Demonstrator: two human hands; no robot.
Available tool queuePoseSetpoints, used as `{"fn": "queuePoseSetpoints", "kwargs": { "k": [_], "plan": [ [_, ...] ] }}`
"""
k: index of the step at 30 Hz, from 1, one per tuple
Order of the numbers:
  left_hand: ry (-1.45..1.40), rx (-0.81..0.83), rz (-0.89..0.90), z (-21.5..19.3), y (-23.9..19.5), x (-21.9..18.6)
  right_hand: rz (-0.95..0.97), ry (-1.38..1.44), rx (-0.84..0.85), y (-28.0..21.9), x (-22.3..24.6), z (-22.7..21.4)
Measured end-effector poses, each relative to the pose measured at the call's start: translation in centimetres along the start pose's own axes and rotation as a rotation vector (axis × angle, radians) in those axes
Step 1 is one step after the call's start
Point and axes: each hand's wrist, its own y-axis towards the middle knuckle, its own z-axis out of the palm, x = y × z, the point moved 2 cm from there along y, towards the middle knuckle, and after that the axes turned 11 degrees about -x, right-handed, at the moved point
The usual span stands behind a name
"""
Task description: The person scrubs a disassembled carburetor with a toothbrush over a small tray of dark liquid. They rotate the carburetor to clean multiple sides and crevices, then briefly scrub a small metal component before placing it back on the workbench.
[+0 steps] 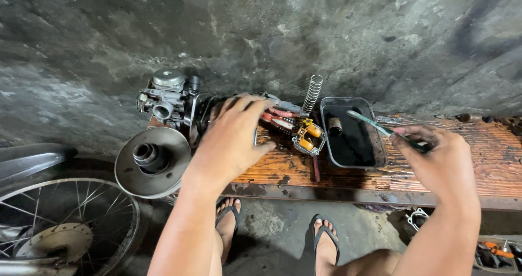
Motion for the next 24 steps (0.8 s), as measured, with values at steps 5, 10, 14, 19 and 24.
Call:
{"fn": "queuePoseSetpoints", "kwargs": {
  "k": [5, 10, 14, 19, 24],
  "plan": [
    [-0.1, -0.041, 0.184, 2.9, 0.8, -1.5, -0.037, -0.032, 0.005, 0.1, -0.1, 0.3],
    [-0.017, -0.101, 0.276, 6.8, 1.7, -0.5, -0.039, -0.034, 0.02, 0.2, -0.7, 0.4],
    [0.371, 0.074, 0.199, 8.3, 3.8, 0.0, -0.062, 0.012, 0.004, 0.8, -0.7, 0.2],
    [0.638, 0.4, 0.013, 8.9, 5.9, -1.4, -0.127, 0.033, -0.001, 1.3, -1.4, 0.8],
    [0.888, 0.526, 0.049, 9.6, 6.1, -2.0, -0.17, 0.1, 0.012, 1.2, -0.8, 1.0]
  ]
}}
